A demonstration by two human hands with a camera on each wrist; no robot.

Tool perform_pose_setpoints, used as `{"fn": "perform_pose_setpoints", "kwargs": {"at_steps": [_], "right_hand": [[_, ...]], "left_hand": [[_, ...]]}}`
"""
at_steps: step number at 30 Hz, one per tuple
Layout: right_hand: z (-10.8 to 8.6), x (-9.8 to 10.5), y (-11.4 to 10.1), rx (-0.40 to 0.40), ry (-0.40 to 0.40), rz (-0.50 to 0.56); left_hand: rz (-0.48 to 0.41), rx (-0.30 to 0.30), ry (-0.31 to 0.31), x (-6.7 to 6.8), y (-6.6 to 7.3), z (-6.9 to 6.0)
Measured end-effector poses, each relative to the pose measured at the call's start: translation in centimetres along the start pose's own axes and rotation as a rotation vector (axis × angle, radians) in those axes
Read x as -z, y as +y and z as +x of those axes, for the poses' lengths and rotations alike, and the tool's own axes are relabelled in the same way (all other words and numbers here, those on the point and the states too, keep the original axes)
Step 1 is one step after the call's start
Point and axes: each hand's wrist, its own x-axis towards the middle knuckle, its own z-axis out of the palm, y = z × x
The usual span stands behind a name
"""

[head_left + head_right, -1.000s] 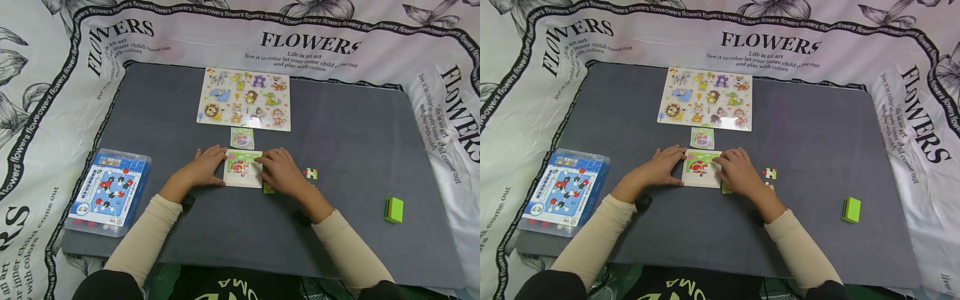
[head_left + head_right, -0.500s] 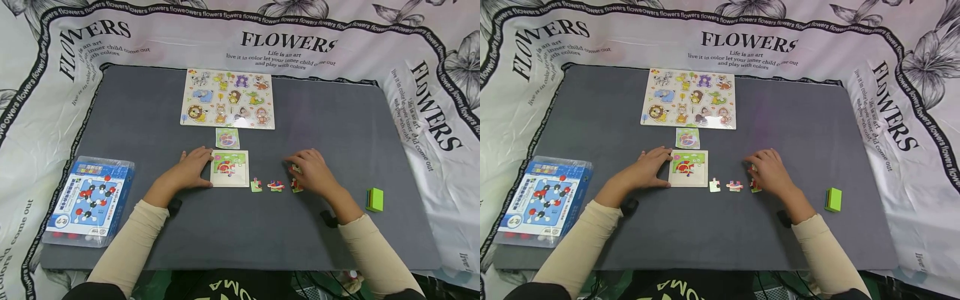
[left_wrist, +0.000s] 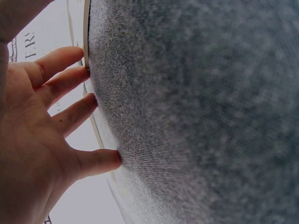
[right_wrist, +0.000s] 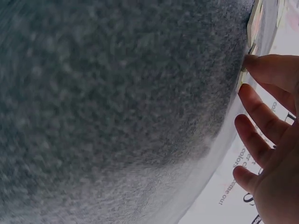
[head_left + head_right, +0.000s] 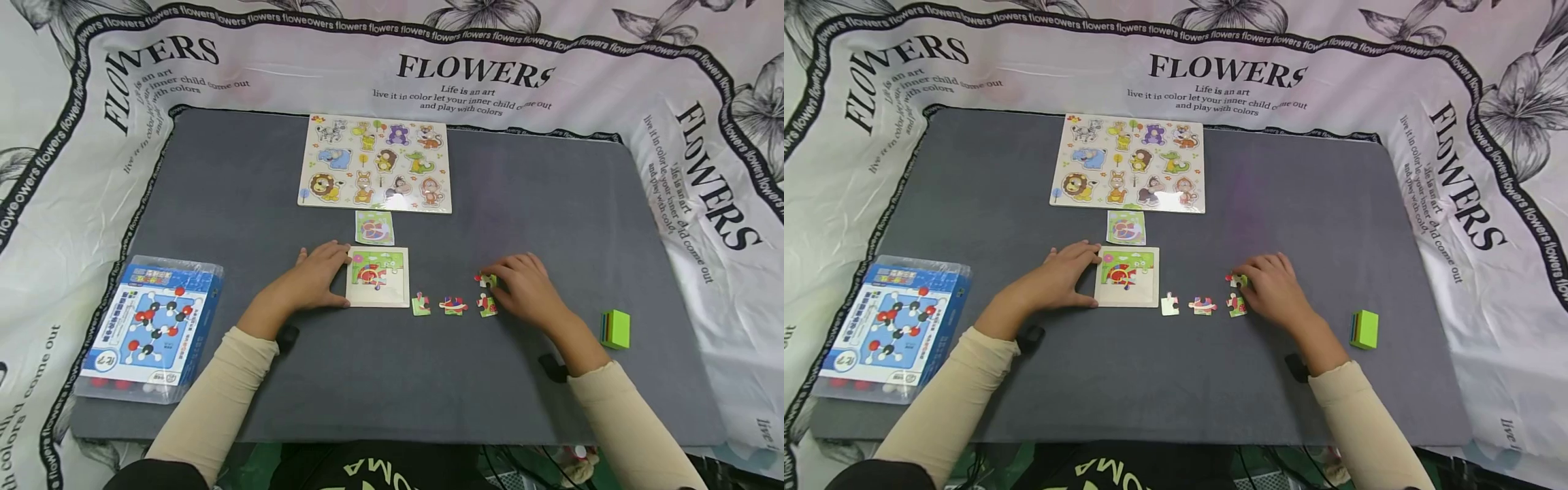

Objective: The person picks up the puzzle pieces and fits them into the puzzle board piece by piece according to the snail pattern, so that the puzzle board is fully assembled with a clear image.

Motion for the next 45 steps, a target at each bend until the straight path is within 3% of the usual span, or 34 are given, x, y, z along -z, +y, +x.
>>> {"fn": "perform_pose_setpoints", "kwargs": {"at_steps": [7,13,21,30,39,45], "right_hand": [[-0.6,-0.1,0.0,-0.019,-0.008,0.016],[0.6,0.2,-0.4,-0.013,-0.012,0.009],[3.8,0.0,-4.0,0.037,-0.086,0.054],[7.3,-1.9,-8.7,0.212,-0.064,0.057],[8.1,-3.5,-10.0,0.213,-0.111,0.067],[8.2,-3.8,-10.6,0.213,-0.081,-0.005]], "left_hand": [[0.001,-0.002,-0.013,-0.3,0.1,0.2],[0.0,0.007,-0.001,-0.3,-0.1,0.2],[-0.001,0.001,-0.006,-0.3,0.0,0.4],[0.004,0.028,-0.019,-0.2,-0.2,0.3],[0.007,0.012,-0.013,-0.5,-0.3,0.4],[0.015,0.012,-0.008,-0.3,-0.3,0.3]]}}
